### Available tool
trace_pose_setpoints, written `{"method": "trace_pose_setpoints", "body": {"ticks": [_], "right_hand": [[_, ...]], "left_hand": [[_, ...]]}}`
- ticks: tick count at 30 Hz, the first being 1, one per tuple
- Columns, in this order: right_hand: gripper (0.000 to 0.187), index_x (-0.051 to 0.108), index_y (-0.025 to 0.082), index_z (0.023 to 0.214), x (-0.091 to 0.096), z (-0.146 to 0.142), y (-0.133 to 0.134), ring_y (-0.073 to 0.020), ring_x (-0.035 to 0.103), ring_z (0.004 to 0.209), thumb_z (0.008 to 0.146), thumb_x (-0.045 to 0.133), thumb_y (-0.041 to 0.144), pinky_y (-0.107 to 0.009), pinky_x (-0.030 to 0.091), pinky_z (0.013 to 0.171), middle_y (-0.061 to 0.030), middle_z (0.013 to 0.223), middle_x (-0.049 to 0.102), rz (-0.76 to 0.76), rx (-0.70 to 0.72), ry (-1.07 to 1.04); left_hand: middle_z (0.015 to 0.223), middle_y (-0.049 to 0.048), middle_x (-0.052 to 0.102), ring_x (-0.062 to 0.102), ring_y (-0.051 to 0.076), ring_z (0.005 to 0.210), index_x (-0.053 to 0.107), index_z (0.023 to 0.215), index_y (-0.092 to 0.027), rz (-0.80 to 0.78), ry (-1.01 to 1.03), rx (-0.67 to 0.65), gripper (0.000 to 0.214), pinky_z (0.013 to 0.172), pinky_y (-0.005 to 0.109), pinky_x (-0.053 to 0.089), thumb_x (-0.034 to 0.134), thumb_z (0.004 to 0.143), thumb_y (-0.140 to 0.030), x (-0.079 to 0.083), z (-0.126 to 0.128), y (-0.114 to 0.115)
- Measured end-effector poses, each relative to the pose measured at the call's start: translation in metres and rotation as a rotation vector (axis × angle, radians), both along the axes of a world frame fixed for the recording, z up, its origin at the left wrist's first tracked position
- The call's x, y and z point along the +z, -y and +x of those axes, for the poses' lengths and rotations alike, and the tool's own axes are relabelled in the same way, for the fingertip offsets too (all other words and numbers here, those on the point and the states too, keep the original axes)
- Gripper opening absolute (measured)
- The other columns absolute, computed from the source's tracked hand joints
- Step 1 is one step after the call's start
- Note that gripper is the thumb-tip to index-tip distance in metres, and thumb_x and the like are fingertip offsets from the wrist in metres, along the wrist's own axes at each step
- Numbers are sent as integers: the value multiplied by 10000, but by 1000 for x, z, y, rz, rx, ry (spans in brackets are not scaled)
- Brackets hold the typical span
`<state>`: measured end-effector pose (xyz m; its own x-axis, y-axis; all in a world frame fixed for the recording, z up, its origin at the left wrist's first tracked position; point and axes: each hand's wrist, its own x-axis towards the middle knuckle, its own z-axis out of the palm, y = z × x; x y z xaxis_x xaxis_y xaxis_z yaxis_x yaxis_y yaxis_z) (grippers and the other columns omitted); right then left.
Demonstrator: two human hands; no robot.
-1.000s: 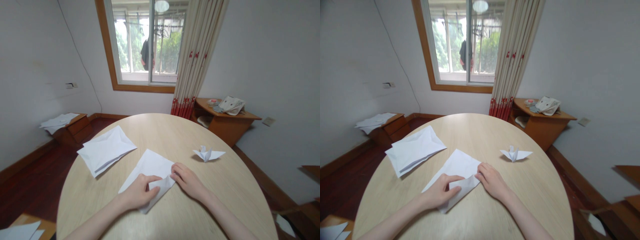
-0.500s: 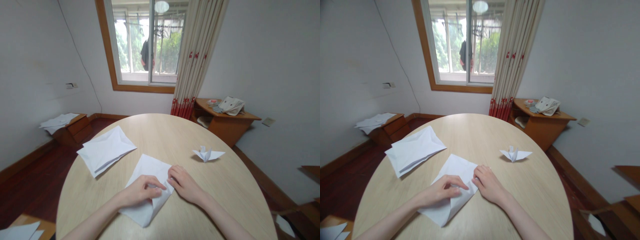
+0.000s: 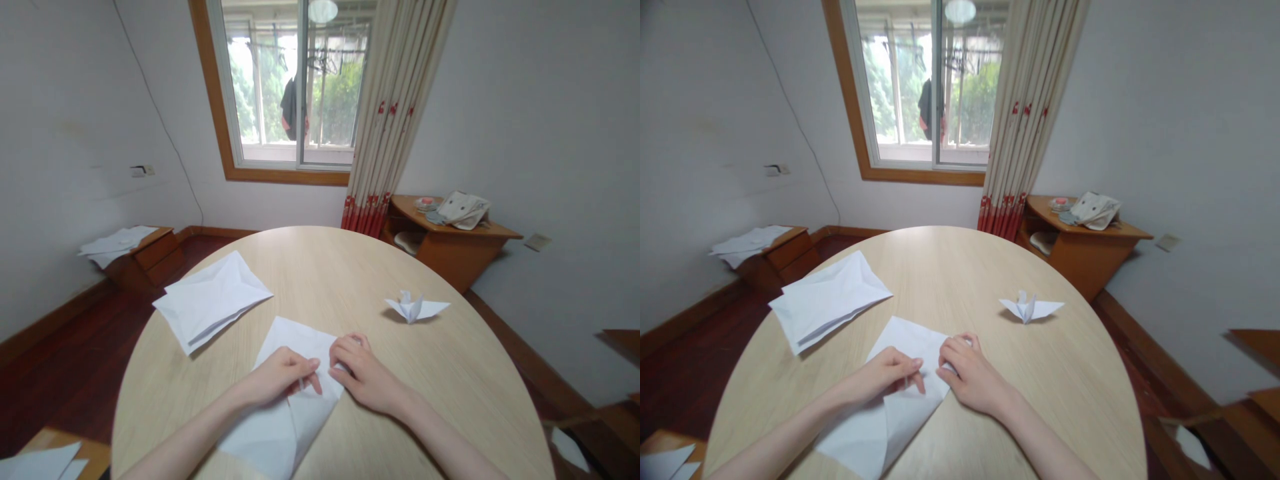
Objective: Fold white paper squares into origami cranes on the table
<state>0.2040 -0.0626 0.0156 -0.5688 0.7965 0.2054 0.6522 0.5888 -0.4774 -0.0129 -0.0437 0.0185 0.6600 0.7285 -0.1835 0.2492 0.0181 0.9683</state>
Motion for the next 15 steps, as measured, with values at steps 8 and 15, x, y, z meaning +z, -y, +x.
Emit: {"method": "trace_pose_setpoints", "body": {"ticks": [8, 15], "right_hand": [[104, 479, 206, 810, 2, -4, 3, -174, 520, 935, 906, 483, 166, -407, 284, 949, -8, 896, 568, -2, -6, 19], [107, 487, 204, 815, 2, -4, 2, -179, 516, 960, 901, 464, 146, -414, 289, 954, -22, 932, 569, 5, -2, 12]], "left_hand": [[618, -9, 613, 408, 100, 567, 760, 755, -137, 108, -54, 28, 269, 559, 217, 295, 738, 676, -394, -1, 0, -5], [666, -9, 615, 464, 114, 611, 768, 930, -221, 349, -154, -124, 273, 573, 214, 306, 646, 804, -431, 0, -7, -11]]}}
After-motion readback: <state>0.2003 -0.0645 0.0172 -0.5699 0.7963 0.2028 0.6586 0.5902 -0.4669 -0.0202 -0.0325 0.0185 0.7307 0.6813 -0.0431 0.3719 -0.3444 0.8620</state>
